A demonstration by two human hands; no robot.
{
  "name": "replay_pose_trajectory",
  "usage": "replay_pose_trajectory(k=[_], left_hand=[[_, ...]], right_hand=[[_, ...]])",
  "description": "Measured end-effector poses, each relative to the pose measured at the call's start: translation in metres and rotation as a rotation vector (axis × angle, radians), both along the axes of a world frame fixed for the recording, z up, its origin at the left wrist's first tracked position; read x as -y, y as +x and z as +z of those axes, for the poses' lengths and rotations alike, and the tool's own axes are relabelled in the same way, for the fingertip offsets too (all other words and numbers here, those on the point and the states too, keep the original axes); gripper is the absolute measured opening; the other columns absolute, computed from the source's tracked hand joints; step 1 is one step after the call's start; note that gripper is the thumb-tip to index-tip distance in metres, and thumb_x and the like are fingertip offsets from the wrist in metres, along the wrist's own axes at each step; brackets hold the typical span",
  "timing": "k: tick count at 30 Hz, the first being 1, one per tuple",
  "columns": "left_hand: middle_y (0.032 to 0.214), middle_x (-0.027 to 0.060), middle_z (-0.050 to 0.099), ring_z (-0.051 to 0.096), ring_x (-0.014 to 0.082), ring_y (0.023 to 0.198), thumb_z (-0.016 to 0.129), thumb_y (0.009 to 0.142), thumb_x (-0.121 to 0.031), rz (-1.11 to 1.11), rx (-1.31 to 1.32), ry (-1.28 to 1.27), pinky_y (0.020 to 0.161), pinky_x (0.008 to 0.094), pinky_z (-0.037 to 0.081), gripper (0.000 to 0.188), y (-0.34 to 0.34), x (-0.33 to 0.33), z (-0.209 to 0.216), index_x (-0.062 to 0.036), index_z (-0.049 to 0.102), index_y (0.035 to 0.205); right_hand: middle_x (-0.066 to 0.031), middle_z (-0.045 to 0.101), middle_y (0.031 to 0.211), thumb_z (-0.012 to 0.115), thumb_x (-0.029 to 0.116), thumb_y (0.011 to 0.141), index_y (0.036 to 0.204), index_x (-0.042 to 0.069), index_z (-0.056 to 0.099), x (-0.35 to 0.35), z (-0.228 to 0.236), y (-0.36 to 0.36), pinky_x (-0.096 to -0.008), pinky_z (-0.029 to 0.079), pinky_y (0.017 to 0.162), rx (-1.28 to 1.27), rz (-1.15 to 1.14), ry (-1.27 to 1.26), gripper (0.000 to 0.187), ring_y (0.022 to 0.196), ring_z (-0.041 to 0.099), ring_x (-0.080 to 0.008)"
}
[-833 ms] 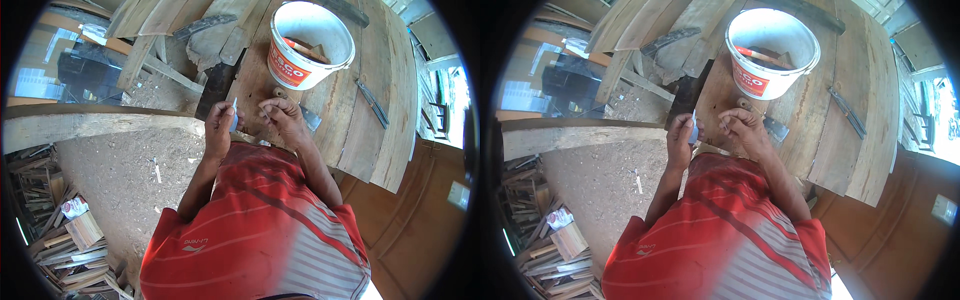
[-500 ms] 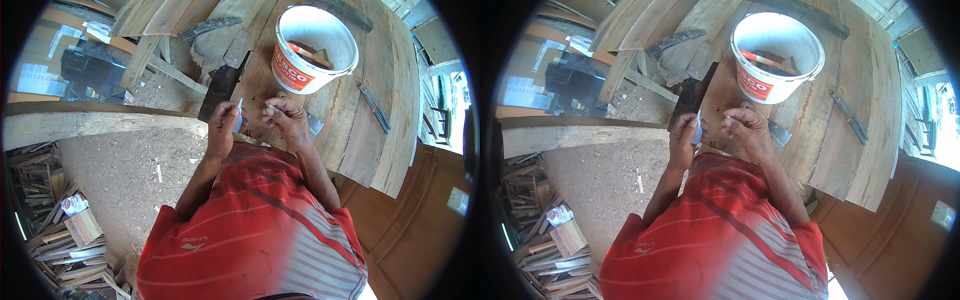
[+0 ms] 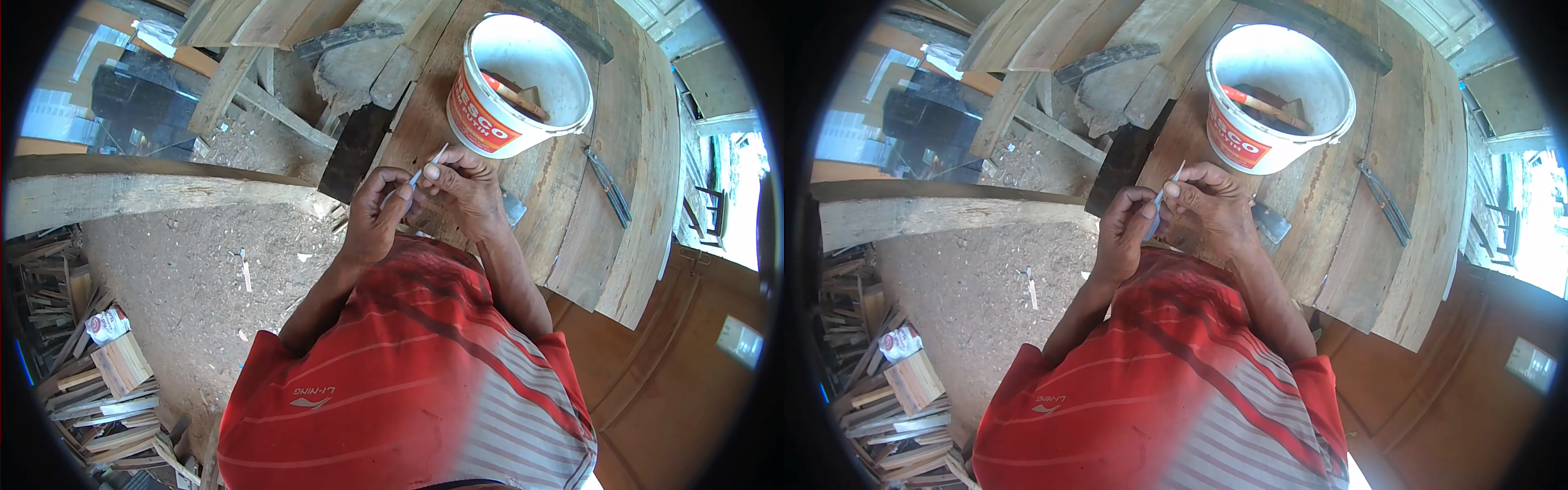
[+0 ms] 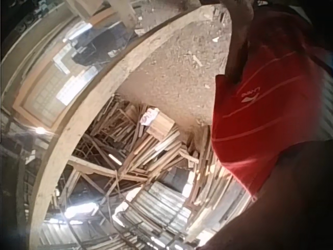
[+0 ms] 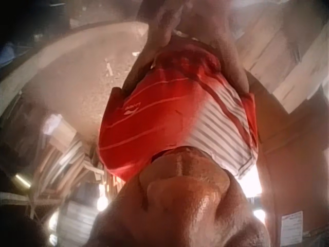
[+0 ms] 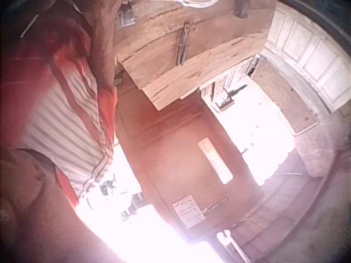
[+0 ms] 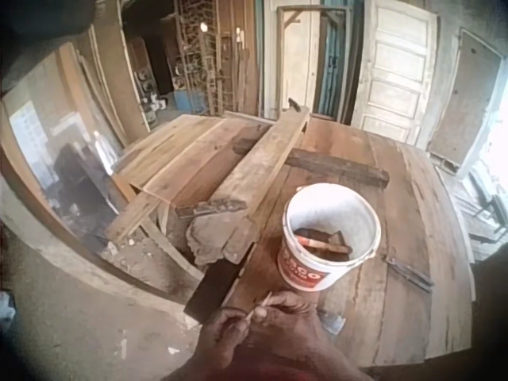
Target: The person applies putty to a wood board using a spatula, then adds liquid from a small bottle and continues spreading it.
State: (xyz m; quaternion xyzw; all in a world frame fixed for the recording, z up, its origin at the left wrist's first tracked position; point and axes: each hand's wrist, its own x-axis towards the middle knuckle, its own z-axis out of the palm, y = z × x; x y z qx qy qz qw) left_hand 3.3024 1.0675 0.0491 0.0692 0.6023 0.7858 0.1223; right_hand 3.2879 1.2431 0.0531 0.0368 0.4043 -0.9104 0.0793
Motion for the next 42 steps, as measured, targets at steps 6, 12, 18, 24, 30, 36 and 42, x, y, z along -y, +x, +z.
replay_pose_trajectory(k=[6, 12, 18, 24, 30, 36, 42], left_hand=[[0.097, 0.0059, 0.069, 0.063, 0.0071, 0.085, 0.058, 0.105, -0.013, 0.014, 0.031, 0.008, 0.073, 0.0246, 0.054, 0.014, 0.007, -0.001, 0.001, -0.0012, 0.058, 0.113], [0.097, 0.0054, 0.067, 0.061, 0.0076, 0.084, 0.057, 0.105, -0.01, 0.026, -0.052, -0.091, 0.072, 0.0241, 0.051, 0.013, 0.011, 0.001, 0.001, -0.001, 0.058, 0.114], [0.089, 0.0039, 0.066, 0.059, 0.0067, 0.076, 0.056, 0.105, -0.008, 0.038, -0.06, -0.08, 0.066, 0.0237, 0.048, 0.009, 0.014, -0.002, 0.001, -0.0016, 0.057, 0.112], [0.086, 0.0041, 0.066, 0.057, 0.0061, 0.071, 0.059, 0.104, -0.01, 0.051, -0.073, -0.093, 0.063, 0.0228, 0.047, 0.01, 0.008, -0.002, 0.01, -0.0024, 0.056, 0.109], [0.087, 0.0052, 0.067, 0.058, 0.0061, 0.072, 0.06, 0.104, -0.01, 0.032, -0.152, -0.134, 0.064, 0.0226, 0.048, 0.01, 0.004, 0.0, 0.013, -0.002, 0.056, 0.109], [0.088, 0.0051, 0.067, 0.059, 0.0059, 0.073, 0.059, 0.104, -0.008, 0.017, -0.147, -0.133, 0.064, 0.0229, 0.049, 0.009, 0.007, 0.001, 0.01, -0.0017, 0.056, 0.109], [0.089, 0.0052, 0.067, 0.06, 0.0058, 0.075, 0.058, 0.104, -0.008, 0.01, -0.125, -0.136, 0.065, 0.0232, 0.05, 0.008, 0.006, 0.001, 0.008, -0.0018, 0.057, 0.109]], right_hand=[[-0.002, 0.066, 0.079, 0.077, 0.001, 0.089, 0.097, 0.008, 0.074, 0.008, -0.003, 0.006, -0.0291, 0.053, 0.064, 0.077, 0.006, -0.083, 0.011, 0.073, 0.061, -0.0126], [-0.0015, 0.069, 0.083, 0.076, 0.003, 0.091, 0.097, 0.009, 0.074, 0.008, -0.006, 0.012, -0.0271, 0.051, 0.066, 0.083, 0.005, -0.089, 0.009, 0.074, 0.062, -0.0116], [-0.0017, 0.07, 0.086, 0.074, 0.003, 0.092, 0.099, 0.009, 0.074, 0.01, -0.012, 0.017, -0.0263, 0.051, 0.068, 0.029, 0.012, -0.107, 0.009, 0.076, 0.064, -0.0114], [-0.0051, 0.072, 0.091, 0.072, 0.007, 0.095, 0.099, 0.009, 0.072, 0.012, -0.006, 0.016, -0.0289, 0.055, 0.072, 0.068, 0.036, -0.284, 0.004, 0.079, 0.067, -0.0135], [-0.0051, 0.072, 0.091, 0.072, 0.012, 0.096, 0.097, 0.009, 0.071, 0.015, -0.009, 0.015, -0.028, 0.055, 0.072, 0.111, 0.022, -0.34, 0.003, 0.079, 0.067, -0.0135], [-0.0033, 0.071, 0.09, 0.073, 0.012, 0.095, 0.095, 0.009, 0.071, 0.015, -0.008, 0.014, -0.0269, 0.054, 0.071, 0.143, 0.001, -0.327, 0.003, 0.077, 0.065, -0.0127], [-0.003, 0.071, 0.089, 0.074, 0.01, 0.094, 0.094, 0.008, 0.071, 0.014, -0.009, 0.014, -0.0253, 0.054, 0.071, 0.133, -0.014, -0.283, 0.003, 0.077, 0.065, -0.0118]])
